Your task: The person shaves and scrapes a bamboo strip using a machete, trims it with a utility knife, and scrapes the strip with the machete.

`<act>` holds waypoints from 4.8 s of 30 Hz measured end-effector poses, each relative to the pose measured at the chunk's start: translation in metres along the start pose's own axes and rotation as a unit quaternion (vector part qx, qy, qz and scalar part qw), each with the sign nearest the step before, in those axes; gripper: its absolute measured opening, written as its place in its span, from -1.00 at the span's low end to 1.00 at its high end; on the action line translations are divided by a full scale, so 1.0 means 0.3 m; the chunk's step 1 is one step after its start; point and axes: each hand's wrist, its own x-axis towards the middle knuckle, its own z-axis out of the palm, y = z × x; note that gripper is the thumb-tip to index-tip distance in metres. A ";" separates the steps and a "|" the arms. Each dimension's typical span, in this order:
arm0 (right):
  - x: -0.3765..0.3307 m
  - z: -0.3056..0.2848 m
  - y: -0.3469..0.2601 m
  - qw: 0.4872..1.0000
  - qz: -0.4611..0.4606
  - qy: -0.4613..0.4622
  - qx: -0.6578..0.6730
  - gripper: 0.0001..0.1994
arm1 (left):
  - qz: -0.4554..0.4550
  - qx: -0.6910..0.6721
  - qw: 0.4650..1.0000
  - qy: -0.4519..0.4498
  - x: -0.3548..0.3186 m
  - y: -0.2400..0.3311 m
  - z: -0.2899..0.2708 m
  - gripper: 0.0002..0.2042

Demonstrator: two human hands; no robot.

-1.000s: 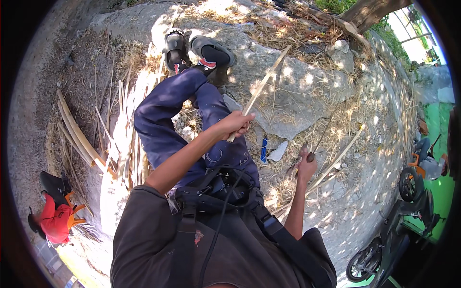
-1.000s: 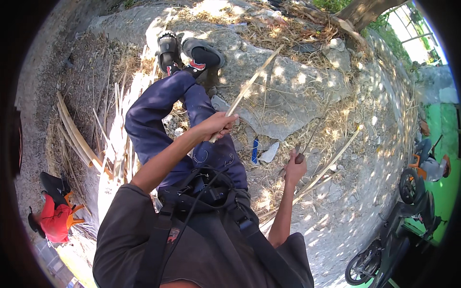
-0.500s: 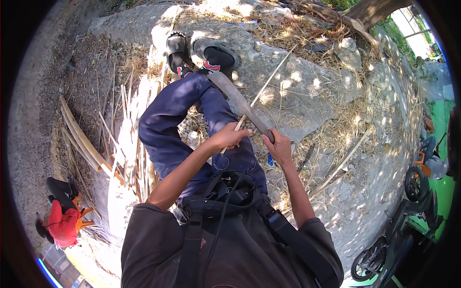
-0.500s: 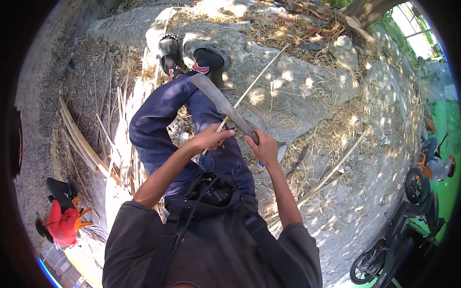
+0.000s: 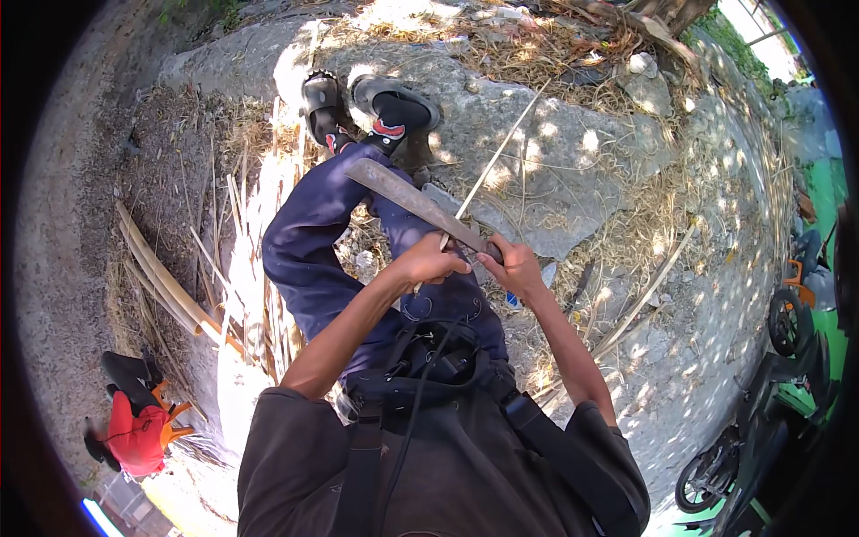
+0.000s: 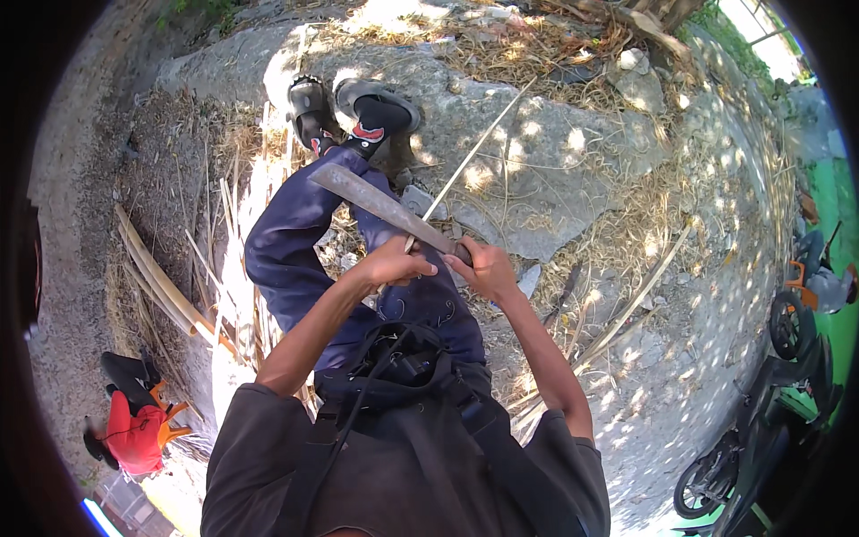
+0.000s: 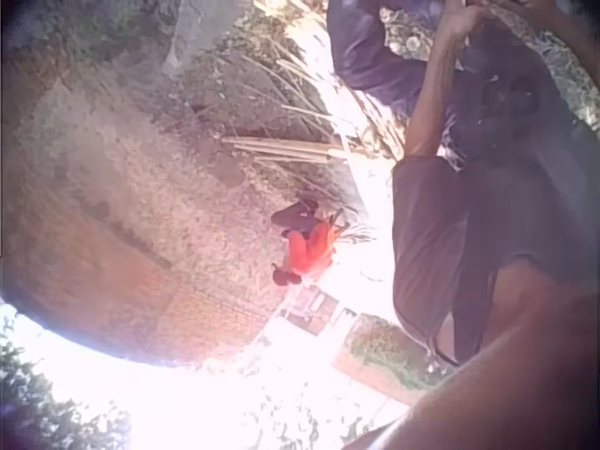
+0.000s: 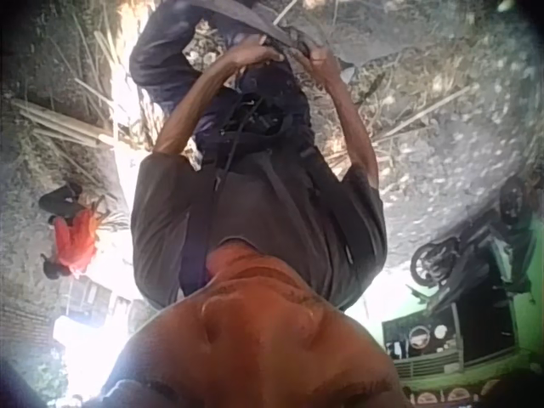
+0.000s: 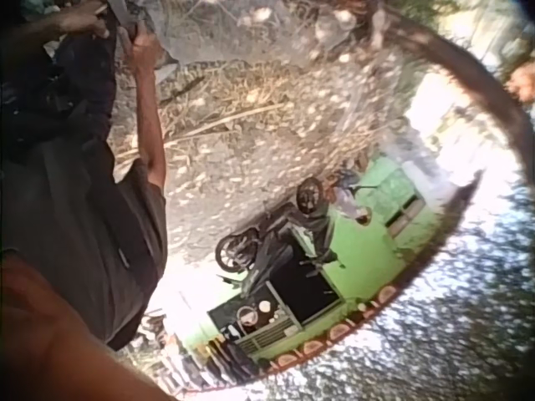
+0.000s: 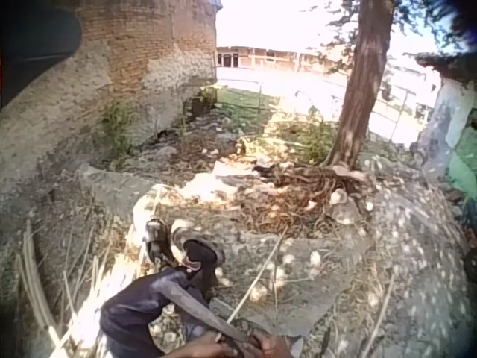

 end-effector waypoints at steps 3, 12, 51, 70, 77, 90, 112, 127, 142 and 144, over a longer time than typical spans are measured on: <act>0.021 -0.004 0.017 0.999 0.050 0.007 0.007 -0.57 | -0.047 -0.058 0.997 -0.015 0.016 -0.038 -0.014 -0.65; 0.042 -0.013 0.054 0.997 0.053 0.045 0.019 -0.58 | 0.000 0.058 0.997 0.046 0.006 -0.081 0.022 -0.63; 0.071 -0.025 0.021 0.989 0.091 0.101 0.054 -0.47 | 0.058 0.252 0.960 0.106 -0.062 -0.033 -0.033 -0.74; -0.061 -0.486 -0.570 0.808 0.037 0.103 0.580 -0.72 | 0.382 0.741 0.440 0.334 -0.826 1.277 0.269 -0.88; -0.113 -0.465 -0.641 0.811 0.010 0.147 0.566 -0.67 | 0.417 0.760 0.466 0.180 -0.609 1.438 0.168 -0.76; -0.060 -0.476 -0.730 0.780 0.038 0.065 0.621 -0.45 | 0.552 0.675 0.440 0.215 -0.487 1.322 0.194 -0.65; -0.029 -0.456 -0.702 0.850 0.080 0.047 0.518 -0.48 | 0.648 0.629 0.356 0.240 -0.485 1.243 0.121 -0.52; 0.047 -0.531 -0.744 0.876 0.039 0.067 0.476 -0.47 | 0.647 0.654 0.285 0.269 -0.504 1.227 0.171 -0.51; 0.086 -0.533 -0.749 0.884 0.032 0.072 0.460 -0.49 | 0.653 0.639 0.311 0.262 -0.506 1.235 0.178 -0.57; 0.092 -0.515 -0.734 0.885 0.013 0.075 0.459 -0.48 | 0.658 0.632 0.318 0.259 -0.497 1.245 0.157 -0.56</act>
